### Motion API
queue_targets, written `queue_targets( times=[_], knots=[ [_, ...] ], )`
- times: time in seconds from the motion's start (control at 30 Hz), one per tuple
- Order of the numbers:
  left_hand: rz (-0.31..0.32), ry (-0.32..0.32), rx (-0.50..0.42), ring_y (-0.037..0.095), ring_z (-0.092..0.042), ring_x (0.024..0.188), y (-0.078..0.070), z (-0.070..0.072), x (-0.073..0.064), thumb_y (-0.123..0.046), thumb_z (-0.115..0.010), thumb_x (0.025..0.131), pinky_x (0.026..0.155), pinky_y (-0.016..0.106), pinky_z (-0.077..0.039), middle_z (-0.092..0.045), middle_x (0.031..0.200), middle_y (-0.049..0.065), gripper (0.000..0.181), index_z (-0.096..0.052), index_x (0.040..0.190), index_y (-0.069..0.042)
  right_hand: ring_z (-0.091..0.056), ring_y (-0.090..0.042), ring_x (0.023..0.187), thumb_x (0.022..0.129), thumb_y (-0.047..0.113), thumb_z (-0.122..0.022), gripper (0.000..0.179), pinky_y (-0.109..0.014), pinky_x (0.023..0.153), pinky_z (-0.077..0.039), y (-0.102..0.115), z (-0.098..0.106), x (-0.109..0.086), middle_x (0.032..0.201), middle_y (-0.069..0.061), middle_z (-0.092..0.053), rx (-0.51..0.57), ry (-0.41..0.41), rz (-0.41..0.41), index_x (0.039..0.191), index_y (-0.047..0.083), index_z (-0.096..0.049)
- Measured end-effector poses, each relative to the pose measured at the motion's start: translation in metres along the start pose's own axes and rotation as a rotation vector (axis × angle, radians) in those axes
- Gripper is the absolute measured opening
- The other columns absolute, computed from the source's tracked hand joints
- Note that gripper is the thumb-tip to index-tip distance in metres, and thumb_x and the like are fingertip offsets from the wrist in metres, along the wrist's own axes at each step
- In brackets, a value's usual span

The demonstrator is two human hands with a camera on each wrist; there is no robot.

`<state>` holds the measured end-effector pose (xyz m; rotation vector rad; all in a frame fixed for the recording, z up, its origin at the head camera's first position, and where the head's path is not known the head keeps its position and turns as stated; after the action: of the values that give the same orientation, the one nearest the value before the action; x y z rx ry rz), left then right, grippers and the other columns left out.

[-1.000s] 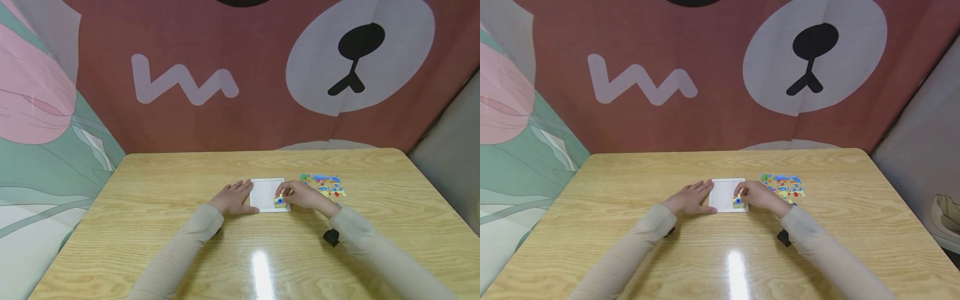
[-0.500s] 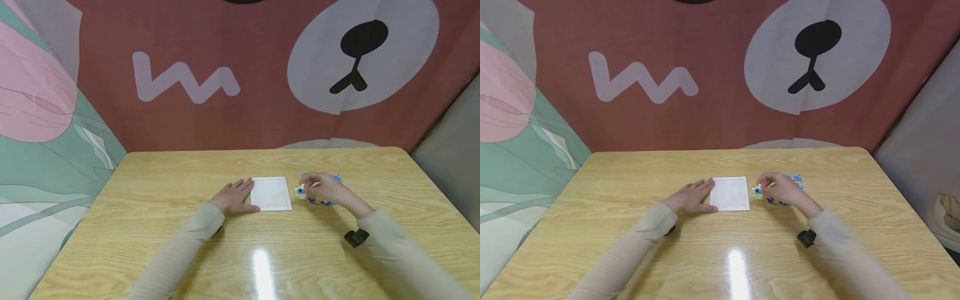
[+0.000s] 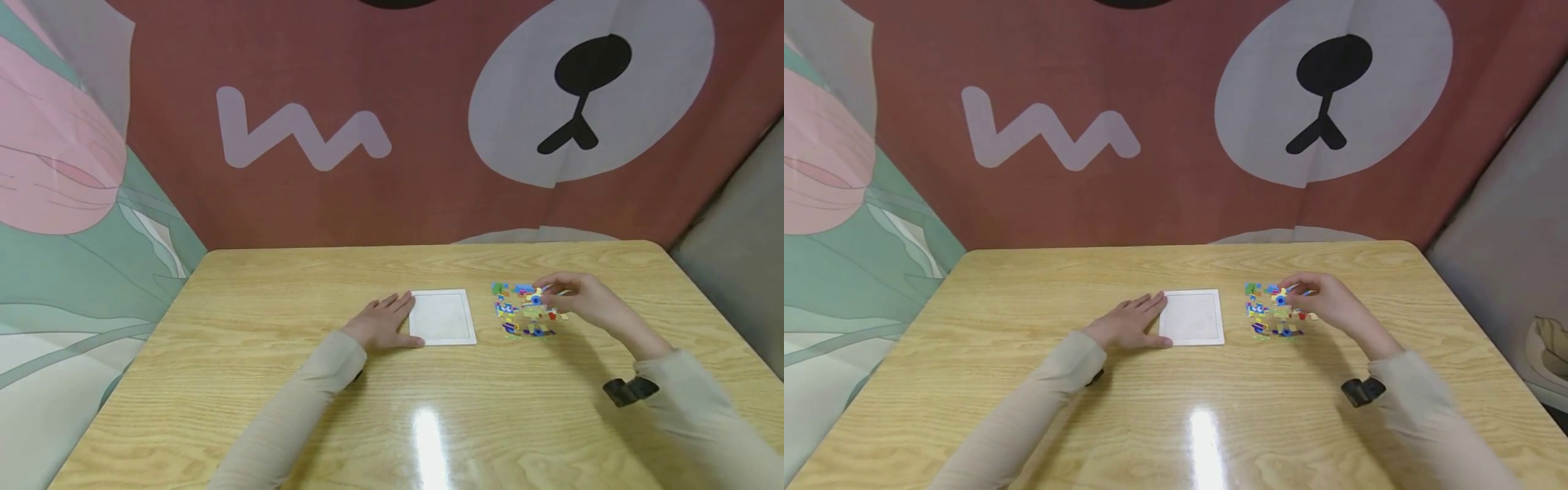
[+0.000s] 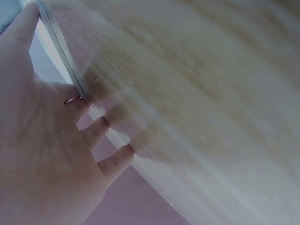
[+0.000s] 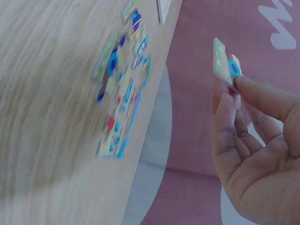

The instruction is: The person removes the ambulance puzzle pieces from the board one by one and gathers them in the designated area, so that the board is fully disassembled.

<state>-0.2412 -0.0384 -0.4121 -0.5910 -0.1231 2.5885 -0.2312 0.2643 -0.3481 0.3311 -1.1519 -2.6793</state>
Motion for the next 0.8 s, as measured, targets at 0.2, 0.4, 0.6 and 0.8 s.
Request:
queue_targets(
  times=[0.2,0.4,0.6,0.8],
  knots=[
    [-0.001,-0.003,-0.008,0.020,-0.008,0.151,0.000,0.001,0.000,-0.069,-0.045,0.088,0.123,0.047,-0.012,-0.005,0.163,-0.006,0.092,-0.007,0.155,-0.020,-0.063,-0.006,0.080,0.097,0.014,-0.055,0.038,-0.030,0.071,-0.056,-0.014,0.008,-0.006,0.102,-0.014,-0.064,-0.034,-0.024,0.012,0.128,-0.007,-0.054],
    [-0.001,-0.002,-0.012,0.020,-0.008,0.151,0.001,0.000,0.000,-0.069,-0.045,0.088,0.123,0.047,-0.012,-0.004,0.163,-0.006,0.092,-0.007,0.155,-0.021,-0.059,-0.004,0.073,0.097,0.010,-0.054,0.037,-0.027,0.066,-0.054,-0.036,0.008,-0.007,0.097,-0.012,-0.064,-0.047,-0.010,-0.023,0.127,-0.011,-0.053],
    [-0.002,0.000,-0.008,0.020,-0.008,0.151,0.001,0.000,0.000,-0.069,-0.045,0.088,0.123,0.047,-0.012,-0.004,0.163,-0.006,0.091,-0.007,0.155,-0.021,-0.052,-0.006,0.068,0.096,0.007,-0.053,0.038,-0.026,0.060,-0.048,-0.056,0.005,-0.010,0.093,-0.007,-0.063,-0.028,0.041,-0.088,0.128,-0.012,-0.052],
    [0.001,-0.004,-0.008,0.020,-0.008,0.151,0.001,-0.001,0.001,-0.070,-0.045,0.087,0.123,0.047,-0.012,-0.004,0.163,-0.006,0.092,-0.007,0.155,-0.021,-0.056,-0.001,0.072,0.096,0.005,-0.052,0.037,-0.024,0.064,-0.052,-0.067,0.002,-0.010,0.096,-0.010,-0.064,-0.007,0.078,-0.116,0.127,-0.015,-0.050]
  ],
)
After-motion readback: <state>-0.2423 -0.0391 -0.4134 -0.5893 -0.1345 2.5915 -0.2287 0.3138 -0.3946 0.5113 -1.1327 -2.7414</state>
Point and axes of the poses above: each hand's wrist, its own x-axis towards the middle knuckle, its own z-axis out of the back of the hand, y = z × x, the point moved 7 cm from there along x, towards the middle knuckle
